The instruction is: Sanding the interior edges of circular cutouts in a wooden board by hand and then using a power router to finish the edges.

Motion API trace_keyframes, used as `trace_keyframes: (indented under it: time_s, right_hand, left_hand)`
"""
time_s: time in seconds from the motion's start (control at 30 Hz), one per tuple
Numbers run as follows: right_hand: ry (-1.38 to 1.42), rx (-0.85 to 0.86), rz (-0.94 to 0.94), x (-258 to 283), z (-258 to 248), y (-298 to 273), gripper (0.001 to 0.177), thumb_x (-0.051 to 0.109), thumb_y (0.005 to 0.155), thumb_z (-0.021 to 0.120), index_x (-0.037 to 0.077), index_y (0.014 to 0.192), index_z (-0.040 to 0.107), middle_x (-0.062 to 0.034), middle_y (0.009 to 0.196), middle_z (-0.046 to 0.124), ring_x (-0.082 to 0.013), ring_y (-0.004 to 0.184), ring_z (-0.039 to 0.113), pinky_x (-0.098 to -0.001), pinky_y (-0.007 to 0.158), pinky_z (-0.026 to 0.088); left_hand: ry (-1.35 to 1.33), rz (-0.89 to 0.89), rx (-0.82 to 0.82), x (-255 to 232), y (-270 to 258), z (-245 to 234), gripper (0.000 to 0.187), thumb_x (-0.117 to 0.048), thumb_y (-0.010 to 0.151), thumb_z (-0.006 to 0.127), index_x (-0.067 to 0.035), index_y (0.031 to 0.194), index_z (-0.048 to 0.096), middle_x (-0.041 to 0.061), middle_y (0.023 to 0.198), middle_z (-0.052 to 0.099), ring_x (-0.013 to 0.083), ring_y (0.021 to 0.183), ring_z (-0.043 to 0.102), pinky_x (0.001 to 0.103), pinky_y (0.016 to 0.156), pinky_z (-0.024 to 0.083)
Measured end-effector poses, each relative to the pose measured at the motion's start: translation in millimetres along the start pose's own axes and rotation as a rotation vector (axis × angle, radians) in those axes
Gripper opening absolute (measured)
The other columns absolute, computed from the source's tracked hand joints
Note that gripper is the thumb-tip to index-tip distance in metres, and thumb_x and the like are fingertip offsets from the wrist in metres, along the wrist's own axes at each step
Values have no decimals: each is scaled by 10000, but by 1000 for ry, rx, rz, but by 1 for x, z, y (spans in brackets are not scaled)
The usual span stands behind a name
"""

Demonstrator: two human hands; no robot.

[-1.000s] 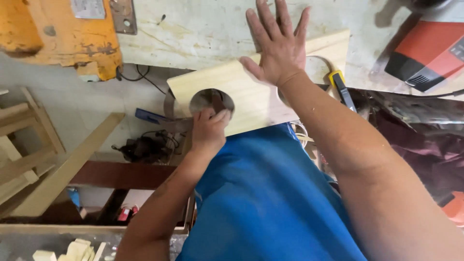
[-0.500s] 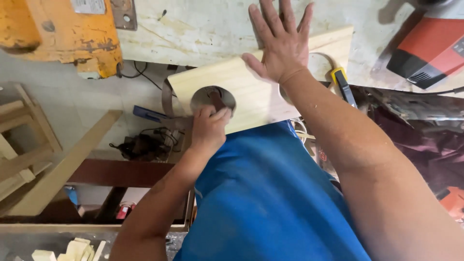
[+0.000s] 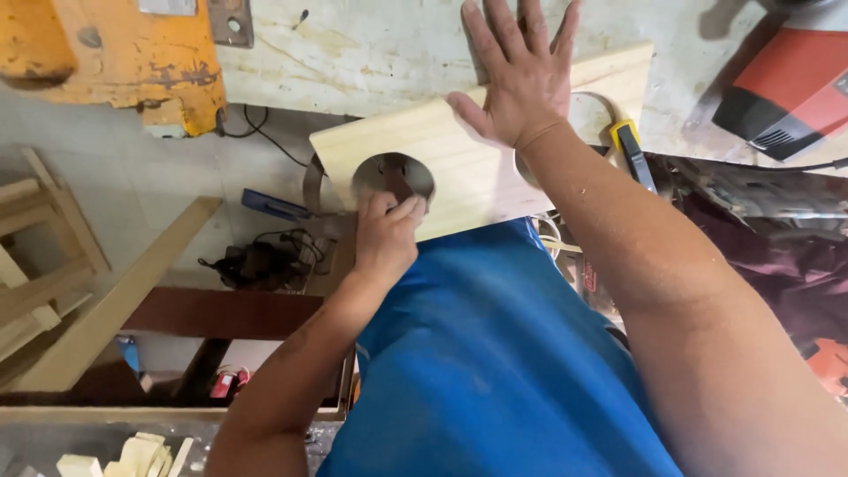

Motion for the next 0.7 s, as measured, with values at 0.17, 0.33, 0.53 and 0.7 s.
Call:
trace_keyframes:
  time_s: [0.17, 0.33, 0.53, 0.7]
  right_hand:
    - [-29, 70, 43, -1, -4, 4, 956, 837, 1044, 189, 176, 1724, 311, -143, 1742, 270, -483, 1557, 184, -786, 1143, -4]
    - [-2, 10, 4, 2, -5, 2, 925, 800, 1083, 257, 126, 1707, 366, -189, 1711, 358, -563, 1506, 321, -811, 1109, 38]
    - [22, 39, 18, 4, -5, 2, 933, 802, 1066, 225, 138, 1712, 341, -167, 1729, 324, -504, 1540, 214, -805, 1122, -1]
    - [-13, 123, 64, 3, -6, 3, 964, 839, 1039, 209, 178, 1735, 307, -125, 1741, 222, -453, 1554, 118, -784, 1147, -17]
  left_hand:
    - [-28, -43, 129, 9, 3, 6, 493, 56, 913, 480, -107, 1334, 679, -3, 1072, 685, 305, 965, 476, 470, 869, 401]
    - [-28, 16, -36, 3, 13, 8, 370, 66, 852, 550, -81, 1149, 715, -18, 848, 553, 297, 912, 442, 455, 753, 375]
    - [-38, -106, 191, 3, 4, -3, 432, 70, 863, 457, -130, 1165, 693, 29, 895, 571, 306, 962, 458, 528, 1063, 382]
    - [24, -22, 127, 10, -15, 8, 496, 14, 935, 472, -120, 1358, 694, -72, 1327, 722, 307, 997, 494, 504, 922, 410]
Point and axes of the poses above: each hand's wrist, its own y-axis towards the middle knuckle, its own z-axis out of the palm, x = y × z, the point moved 1 cm from there along y, towards the middle knuckle
